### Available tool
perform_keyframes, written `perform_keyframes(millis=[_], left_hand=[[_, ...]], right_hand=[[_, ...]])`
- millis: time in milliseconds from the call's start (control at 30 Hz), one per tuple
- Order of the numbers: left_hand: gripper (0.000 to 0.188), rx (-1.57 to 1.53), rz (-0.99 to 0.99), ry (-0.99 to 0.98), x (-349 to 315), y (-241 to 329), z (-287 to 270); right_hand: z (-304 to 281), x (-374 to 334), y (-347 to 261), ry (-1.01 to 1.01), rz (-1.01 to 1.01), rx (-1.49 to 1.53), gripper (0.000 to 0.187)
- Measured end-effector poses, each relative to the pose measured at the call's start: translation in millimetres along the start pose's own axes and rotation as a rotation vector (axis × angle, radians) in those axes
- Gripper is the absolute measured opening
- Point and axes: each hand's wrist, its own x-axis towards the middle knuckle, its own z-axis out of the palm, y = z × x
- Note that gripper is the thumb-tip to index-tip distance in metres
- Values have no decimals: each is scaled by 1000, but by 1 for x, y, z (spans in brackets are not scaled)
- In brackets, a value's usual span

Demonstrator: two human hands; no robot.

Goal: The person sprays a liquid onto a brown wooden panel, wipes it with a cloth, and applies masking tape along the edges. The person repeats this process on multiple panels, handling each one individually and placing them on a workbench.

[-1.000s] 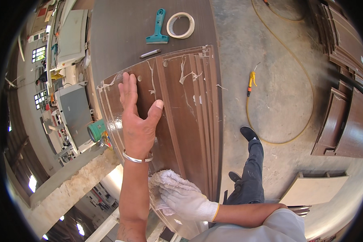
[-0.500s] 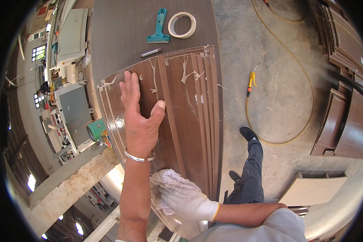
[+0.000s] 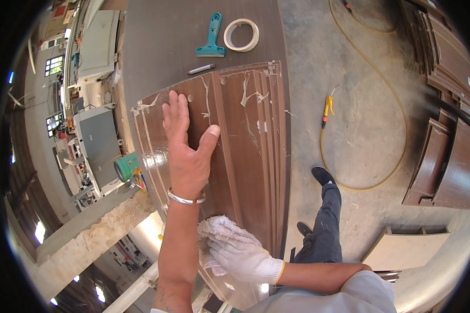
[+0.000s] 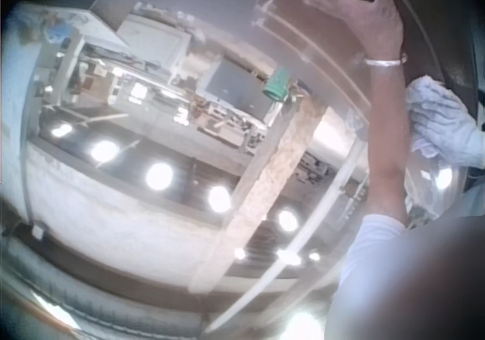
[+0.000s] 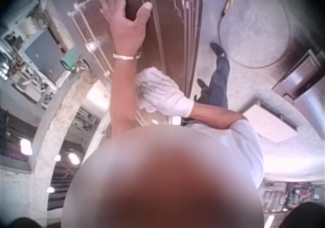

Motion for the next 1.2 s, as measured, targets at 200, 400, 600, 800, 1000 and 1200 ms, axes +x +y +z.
perform_keyframes(millis=[200, 400, 600, 800, 1000, 1200], left_hand=[[89, -10, -2, 2, 1, -1, 0], [89, 8, 8, 10, 1, -3, 1], [76, 17, 59, 104, 1, -10, 8], [33, -26, 185, 287, 7, -12, 16], [12, 3, 252, 400, 19, -1, 28], [13, 177, 479, 325, 67, 0, 13]], right_hand=[[2, 0, -1, -20, 5, -9, 49], [3, -2, -4, -31, 5, -11, 50], [0, 1, -6, -7, -2, -13, 51], [4, 2, -9, 34, 19, -25, 51], [11, 2, -6, 106, -11, -32, 42], [8, 1, -9, 77, -29, -10, 43]])
